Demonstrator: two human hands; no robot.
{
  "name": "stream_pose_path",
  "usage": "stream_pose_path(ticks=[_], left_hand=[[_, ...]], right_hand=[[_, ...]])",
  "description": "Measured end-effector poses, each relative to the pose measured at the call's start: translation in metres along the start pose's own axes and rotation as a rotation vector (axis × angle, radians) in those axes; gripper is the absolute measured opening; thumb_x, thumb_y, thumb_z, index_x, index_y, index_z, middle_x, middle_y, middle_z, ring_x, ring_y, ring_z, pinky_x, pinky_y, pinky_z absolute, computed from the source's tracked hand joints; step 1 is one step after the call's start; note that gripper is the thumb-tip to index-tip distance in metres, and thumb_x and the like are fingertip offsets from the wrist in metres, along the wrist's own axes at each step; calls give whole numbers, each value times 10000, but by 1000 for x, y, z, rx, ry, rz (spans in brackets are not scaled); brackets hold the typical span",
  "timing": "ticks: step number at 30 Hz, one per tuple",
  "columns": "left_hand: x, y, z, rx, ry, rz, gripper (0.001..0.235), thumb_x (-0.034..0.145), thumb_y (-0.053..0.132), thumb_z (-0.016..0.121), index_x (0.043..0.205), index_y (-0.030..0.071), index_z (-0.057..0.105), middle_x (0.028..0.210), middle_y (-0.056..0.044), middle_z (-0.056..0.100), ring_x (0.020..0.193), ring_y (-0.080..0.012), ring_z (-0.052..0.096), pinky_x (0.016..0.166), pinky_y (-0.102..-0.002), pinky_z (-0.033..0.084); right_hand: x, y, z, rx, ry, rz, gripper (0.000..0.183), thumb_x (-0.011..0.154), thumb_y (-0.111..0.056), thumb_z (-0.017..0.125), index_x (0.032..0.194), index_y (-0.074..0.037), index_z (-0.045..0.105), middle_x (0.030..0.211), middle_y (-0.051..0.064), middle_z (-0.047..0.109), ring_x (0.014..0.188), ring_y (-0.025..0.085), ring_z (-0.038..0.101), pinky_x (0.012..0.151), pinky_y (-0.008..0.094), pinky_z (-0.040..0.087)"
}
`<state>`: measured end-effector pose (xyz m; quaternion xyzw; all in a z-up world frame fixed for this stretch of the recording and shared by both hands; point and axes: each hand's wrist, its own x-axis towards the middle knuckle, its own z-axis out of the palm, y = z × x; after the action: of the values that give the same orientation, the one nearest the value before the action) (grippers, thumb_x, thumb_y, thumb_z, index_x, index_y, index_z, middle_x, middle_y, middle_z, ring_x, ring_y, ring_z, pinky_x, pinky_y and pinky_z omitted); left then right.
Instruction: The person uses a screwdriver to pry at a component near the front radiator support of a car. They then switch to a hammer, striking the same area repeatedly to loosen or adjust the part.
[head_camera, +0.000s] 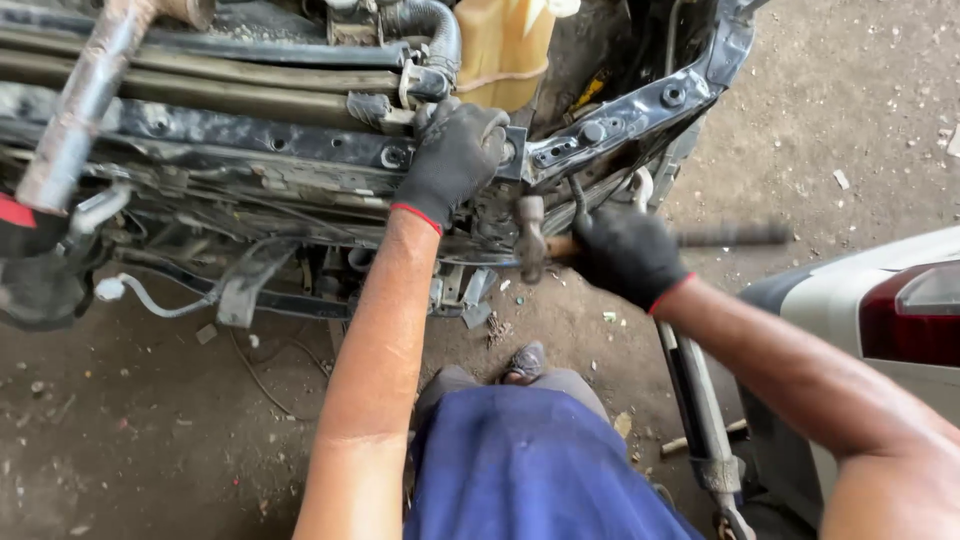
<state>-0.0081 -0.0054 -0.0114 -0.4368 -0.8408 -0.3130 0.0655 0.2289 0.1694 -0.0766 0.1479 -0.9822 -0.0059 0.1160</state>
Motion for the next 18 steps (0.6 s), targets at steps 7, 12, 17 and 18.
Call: stream_pose_path(ticks=[7,12,17,18], left_hand=[[0,2,-2,89,-35,12,193,921,258,607,970,141,751,988,-122,742,1028,-356,628,930,-541,396],[1,1,-2,-19,4,55,241,919,249,636,1074,98,742,1056,-162,715,1024,-382,612,950,-500,416],[1,14,-8,36,-28,65,249,946,284,651,1107,110,727,1086,-136,720,1048,-370,619,982,-497,416],[2,22,-13,108,-50,46,260,932,303,674,1099,114,734,1061,-137,720,1030,-375,618,966,-511,402]], right_hand=[[-2,-57,-35,329,-163,282,402,876,-492,699,826,-101,618,674,129,646,599,347,658,528,497,507],[-14,-67,-31,484,-217,202,406,859,-517,704,848,-116,646,685,128,657,637,368,668,554,513,508],[2,-52,-56,718,-110,410,400,894,-506,687,903,-106,688,724,139,681,679,372,683,581,498,511],[7,-48,-64,830,-41,475,391,904,-490,680,936,-102,712,732,141,688,678,363,691,582,483,516]])
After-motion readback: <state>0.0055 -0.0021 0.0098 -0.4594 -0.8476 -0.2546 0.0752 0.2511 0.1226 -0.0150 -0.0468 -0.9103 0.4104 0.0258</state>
